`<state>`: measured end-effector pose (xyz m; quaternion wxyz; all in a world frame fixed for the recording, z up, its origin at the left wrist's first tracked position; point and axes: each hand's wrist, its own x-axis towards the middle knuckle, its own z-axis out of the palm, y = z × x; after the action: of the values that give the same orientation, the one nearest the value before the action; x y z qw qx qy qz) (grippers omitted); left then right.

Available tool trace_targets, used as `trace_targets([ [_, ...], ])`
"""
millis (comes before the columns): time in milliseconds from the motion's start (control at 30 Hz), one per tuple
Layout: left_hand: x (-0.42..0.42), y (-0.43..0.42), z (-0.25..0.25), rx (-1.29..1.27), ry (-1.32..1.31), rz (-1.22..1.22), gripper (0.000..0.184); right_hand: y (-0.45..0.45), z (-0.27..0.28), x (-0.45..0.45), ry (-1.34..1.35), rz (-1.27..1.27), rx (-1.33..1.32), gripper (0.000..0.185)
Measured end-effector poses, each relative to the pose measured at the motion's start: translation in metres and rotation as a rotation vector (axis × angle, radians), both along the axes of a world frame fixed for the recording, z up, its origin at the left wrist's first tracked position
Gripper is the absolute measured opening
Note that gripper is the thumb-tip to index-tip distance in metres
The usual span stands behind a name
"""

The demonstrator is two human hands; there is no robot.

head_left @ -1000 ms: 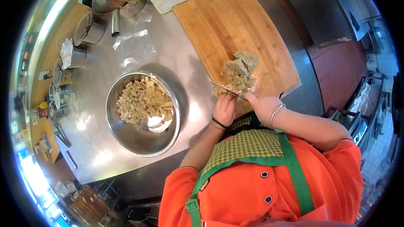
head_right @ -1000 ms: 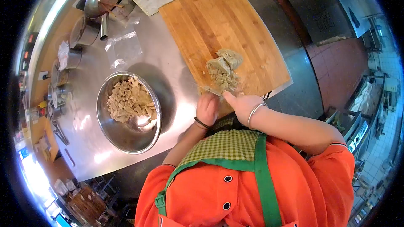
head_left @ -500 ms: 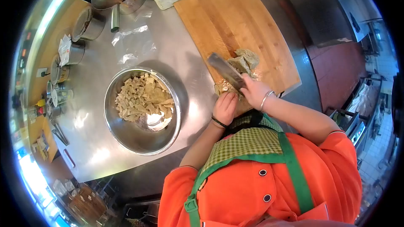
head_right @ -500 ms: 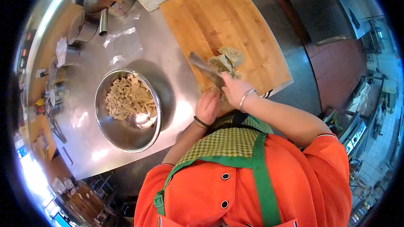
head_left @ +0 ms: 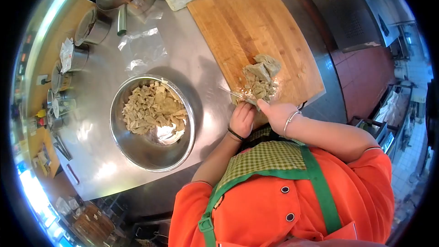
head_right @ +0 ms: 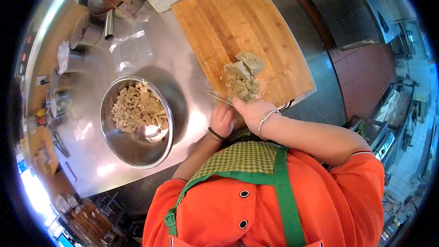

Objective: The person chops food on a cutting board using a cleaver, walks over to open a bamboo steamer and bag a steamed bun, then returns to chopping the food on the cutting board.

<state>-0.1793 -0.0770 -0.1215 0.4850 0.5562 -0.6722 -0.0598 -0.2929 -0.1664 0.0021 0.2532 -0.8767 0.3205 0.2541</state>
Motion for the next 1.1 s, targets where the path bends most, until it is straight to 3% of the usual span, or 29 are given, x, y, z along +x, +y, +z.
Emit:
trace_targets([
  [200,0.003,0.001,-0.005,0.018,0.023,-0.037,0.022,0.001,-0.026,0.017,-0.014,-0.048,-0.007,0.037],
  [267,0.003,0.001,-0.004,0.012,0.004,-0.035,0.023,-0.003,-0.033,0.008,-0.162,-0.156,-0.055,0.034],
  [367,0.003,0.003,-0.002,0.009,-0.03,0.01,0.023,-0.01,-0.027,0.001,-0.116,-0.309,-0.036,0.033],
  [500,0.0,0.006,-0.005,0.038,-0.026,0.018,0.023,-0.001,0.006,-0.008,-0.111,-0.161,-0.036,0.031],
  [567,0.0,0.004,-0.003,-0.035,-0.034,0.044,0.024,0.002,0.022,-0.006,0.037,-0.085,0.026,0.032],
  [800,0.004,0.003,-0.006,-0.005,-0.007,0.0,0.024,0.0,-0.001,0.003,-0.053,-0.023,0.019,0.035],
  [1100,0.007,0.005,-0.006,0.008,0.013,-0.038,0.025,-0.001,-0.039,0.006,-0.142,-0.129,-0.01,0.03],
])
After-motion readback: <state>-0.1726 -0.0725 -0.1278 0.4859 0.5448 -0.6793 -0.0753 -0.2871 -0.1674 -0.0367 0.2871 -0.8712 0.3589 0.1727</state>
